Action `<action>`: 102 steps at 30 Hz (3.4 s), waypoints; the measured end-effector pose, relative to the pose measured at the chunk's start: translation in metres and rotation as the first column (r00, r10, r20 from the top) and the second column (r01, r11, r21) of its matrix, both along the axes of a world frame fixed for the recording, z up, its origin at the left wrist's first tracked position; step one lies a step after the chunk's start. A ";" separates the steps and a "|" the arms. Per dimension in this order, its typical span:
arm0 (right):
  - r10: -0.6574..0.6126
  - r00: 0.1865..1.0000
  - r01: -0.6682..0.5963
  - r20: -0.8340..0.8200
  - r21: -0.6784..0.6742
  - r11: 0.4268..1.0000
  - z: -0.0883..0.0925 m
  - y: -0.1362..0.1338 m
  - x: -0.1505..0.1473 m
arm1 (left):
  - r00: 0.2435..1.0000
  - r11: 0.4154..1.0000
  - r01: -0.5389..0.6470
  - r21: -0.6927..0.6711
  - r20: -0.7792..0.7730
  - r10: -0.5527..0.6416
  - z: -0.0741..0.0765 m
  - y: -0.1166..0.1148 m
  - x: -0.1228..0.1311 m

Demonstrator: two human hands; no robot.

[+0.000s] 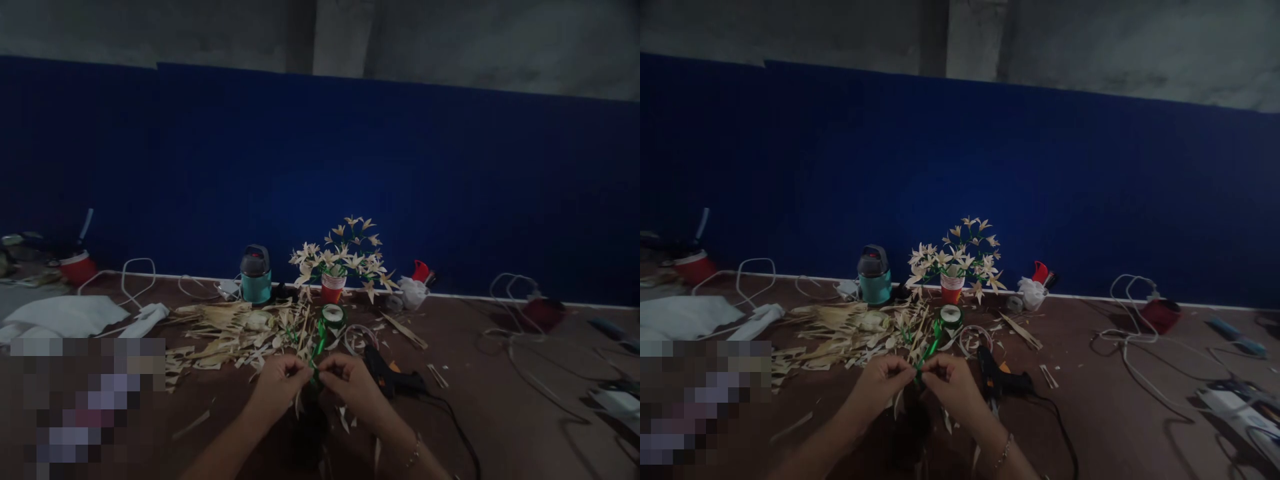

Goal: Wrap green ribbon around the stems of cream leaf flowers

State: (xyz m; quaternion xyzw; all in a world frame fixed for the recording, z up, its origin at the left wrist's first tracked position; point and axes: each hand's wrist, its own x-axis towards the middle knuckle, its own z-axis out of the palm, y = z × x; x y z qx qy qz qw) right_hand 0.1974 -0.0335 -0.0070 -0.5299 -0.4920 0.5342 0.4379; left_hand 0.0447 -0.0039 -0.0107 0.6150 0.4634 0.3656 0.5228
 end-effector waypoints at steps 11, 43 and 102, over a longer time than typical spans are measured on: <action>-0.018 0.998 0.005 0.059 0.215 0.977 -0.003 0.002 -0.001 | 0.974 0.957 0.206 -0.206 0.132 -0.182 -0.010 -0.007 0.005; -0.024 0.989 0.019 0.145 0.039 0.999 -0.008 0.008 0.016 | 0.996 0.984 0.068 -0.162 0.072 -0.057 0.001 -0.003 0.001; 0.024 0.985 -0.046 0.170 0.127 0.991 0.000 0.005 0.006 | 0.996 0.970 0.086 -0.227 0.059 -0.074 -0.002 -0.006 0.002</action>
